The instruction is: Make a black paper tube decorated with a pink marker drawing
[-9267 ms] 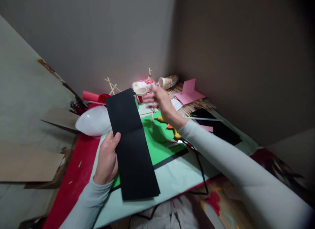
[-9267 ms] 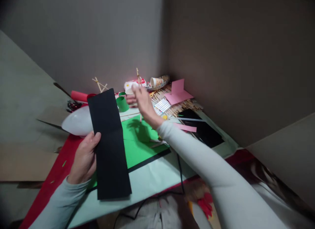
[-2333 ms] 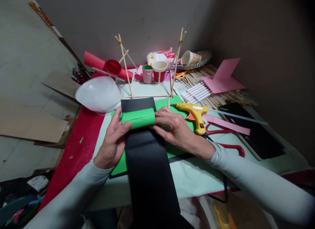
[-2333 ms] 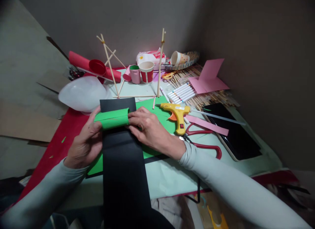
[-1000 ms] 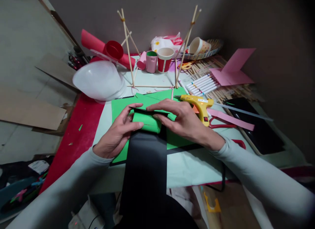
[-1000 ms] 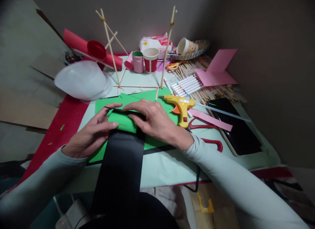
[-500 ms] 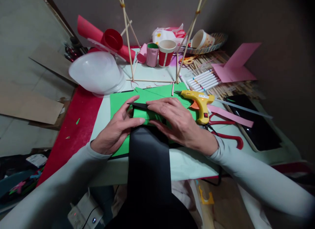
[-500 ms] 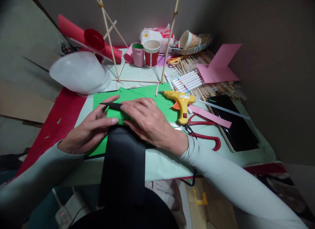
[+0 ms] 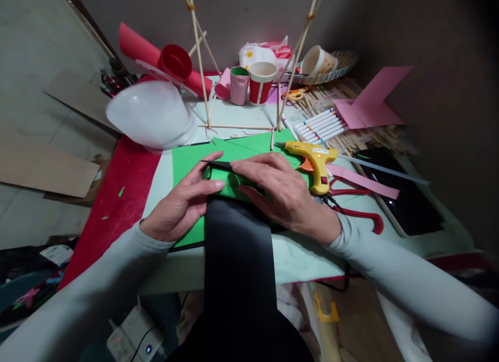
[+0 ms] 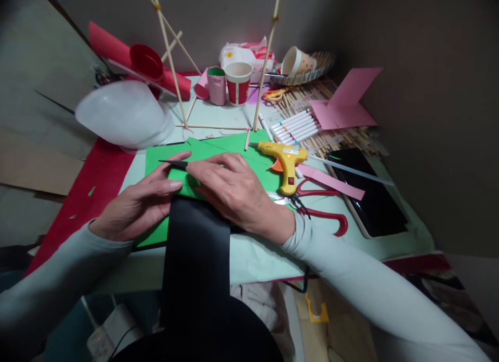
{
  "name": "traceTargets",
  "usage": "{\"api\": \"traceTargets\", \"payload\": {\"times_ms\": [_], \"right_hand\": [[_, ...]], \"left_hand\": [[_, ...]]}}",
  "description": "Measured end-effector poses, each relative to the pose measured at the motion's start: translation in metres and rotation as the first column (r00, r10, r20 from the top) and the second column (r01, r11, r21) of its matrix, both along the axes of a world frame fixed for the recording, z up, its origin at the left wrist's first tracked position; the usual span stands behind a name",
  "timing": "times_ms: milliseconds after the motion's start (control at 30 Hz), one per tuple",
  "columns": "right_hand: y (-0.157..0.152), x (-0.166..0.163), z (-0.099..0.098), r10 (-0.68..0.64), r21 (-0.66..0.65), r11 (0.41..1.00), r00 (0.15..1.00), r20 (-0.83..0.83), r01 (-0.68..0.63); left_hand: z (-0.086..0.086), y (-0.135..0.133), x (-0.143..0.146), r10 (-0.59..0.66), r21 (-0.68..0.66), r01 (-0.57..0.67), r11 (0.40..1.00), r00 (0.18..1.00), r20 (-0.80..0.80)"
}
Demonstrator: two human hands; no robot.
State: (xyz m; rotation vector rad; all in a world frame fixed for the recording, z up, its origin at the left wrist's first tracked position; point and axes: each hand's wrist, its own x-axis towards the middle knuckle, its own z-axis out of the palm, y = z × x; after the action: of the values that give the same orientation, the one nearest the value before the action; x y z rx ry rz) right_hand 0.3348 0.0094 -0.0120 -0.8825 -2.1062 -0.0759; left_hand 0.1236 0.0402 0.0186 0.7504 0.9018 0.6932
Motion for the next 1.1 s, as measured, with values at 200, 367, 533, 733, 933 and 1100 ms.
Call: {"api": "traceTargets", "payload": {"times_ms": [200, 367, 533, 733, 933, 1100], "right_hand": [[0.002, -0.001, -0.003, -0.022, 0.008, 1.0, 0.998, 0.064, 0.021], [0.005, -0.001, -0.004, -0.045, 0.091, 0.995, 0.993, 0.113, 0.035], [0.003, -0.002, -0.004, -0.045, 0.106, 0.994, 0.989, 0.138, 0.03], [0.002, -0.005, -0.004, -0.011, 0.112, 0.994, 0.994, 0.111, -0.001], [0.0, -0.003, -0.001, 0.063, 0.153, 0.985, 0.988, 0.139, -0.084], [-0.004, -0.004, 0.003, 0.095, 0.163, 0.977, 0.963, 0.253, -0.14]], "left_hand": [[0.0, 0.005, -0.001, 0.062, -0.023, -0.062, 0.998, 0.998, 0.006], [-0.001, 0.01, -0.003, 0.052, -0.049, -0.05, 0.998, 0.997, 0.056], [0.001, 0.012, -0.004, 0.103, -0.099, -0.104, 0.99, 0.995, -0.013], [0.003, 0.01, -0.007, -0.006, -0.005, 0.006, 1.0, 0.999, 0.049], [0.007, 0.009, -0.005, 0.01, 0.03, -0.014, 0.999, 0.991, 0.134], [0.004, 0.008, -0.003, 0.052, 0.073, -0.054, 0.996, 0.998, 0.035]]}}
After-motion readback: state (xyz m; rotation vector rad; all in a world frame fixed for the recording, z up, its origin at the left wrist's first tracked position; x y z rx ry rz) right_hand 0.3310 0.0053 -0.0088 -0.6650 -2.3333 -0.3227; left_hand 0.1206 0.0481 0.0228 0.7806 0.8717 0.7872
